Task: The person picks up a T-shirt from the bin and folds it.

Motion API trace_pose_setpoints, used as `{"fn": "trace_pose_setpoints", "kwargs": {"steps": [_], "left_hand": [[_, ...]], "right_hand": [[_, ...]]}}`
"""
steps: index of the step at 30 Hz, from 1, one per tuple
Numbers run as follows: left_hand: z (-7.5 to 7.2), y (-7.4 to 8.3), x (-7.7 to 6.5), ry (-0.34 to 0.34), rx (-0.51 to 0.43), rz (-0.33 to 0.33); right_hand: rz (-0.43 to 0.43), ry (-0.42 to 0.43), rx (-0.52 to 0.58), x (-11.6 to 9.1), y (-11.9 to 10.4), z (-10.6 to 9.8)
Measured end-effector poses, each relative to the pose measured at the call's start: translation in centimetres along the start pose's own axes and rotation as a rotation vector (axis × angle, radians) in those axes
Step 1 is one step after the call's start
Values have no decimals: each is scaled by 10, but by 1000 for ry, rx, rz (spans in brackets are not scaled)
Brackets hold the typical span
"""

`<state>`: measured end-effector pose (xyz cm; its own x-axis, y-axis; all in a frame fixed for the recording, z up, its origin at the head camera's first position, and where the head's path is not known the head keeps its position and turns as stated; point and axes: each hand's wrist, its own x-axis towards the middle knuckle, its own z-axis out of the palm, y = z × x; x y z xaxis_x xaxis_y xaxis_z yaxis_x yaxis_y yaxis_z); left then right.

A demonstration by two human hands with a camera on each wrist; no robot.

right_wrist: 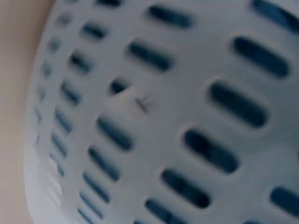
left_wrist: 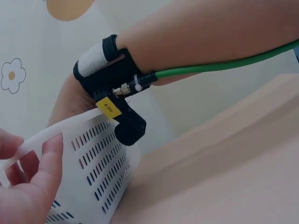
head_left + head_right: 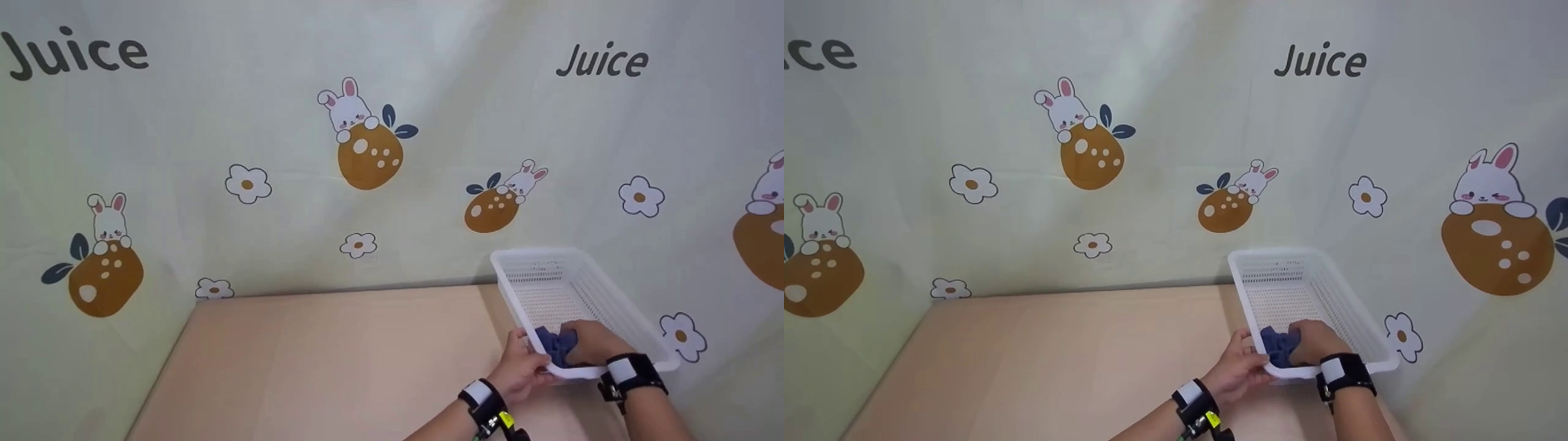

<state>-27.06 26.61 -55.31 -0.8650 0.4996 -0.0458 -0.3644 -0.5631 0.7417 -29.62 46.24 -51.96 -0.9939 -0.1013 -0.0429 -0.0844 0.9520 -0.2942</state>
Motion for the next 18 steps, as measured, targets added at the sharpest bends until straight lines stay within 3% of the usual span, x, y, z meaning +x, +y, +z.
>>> {"fn": "trace_pose_setpoints", "kwargs": {"steps": [3, 6, 10, 13, 18], "left_hand": [[0, 0, -2, 31, -4, 8], [0, -1, -2, 63, 5, 4], [2, 1, 0, 76, -6, 6], [-1, 3, -1, 68, 13, -1], [-16, 15, -8, 79, 202, -17]], "right_hand": [[-69, 205, -25, 0, -2, -1], [-65, 402, -20, -7, -10, -4], [-50, 567, 34, -16, -36, -16], [-76, 667, 96, -23, -62, -23], [-114, 712, 196, -36, -108, -30]]}}
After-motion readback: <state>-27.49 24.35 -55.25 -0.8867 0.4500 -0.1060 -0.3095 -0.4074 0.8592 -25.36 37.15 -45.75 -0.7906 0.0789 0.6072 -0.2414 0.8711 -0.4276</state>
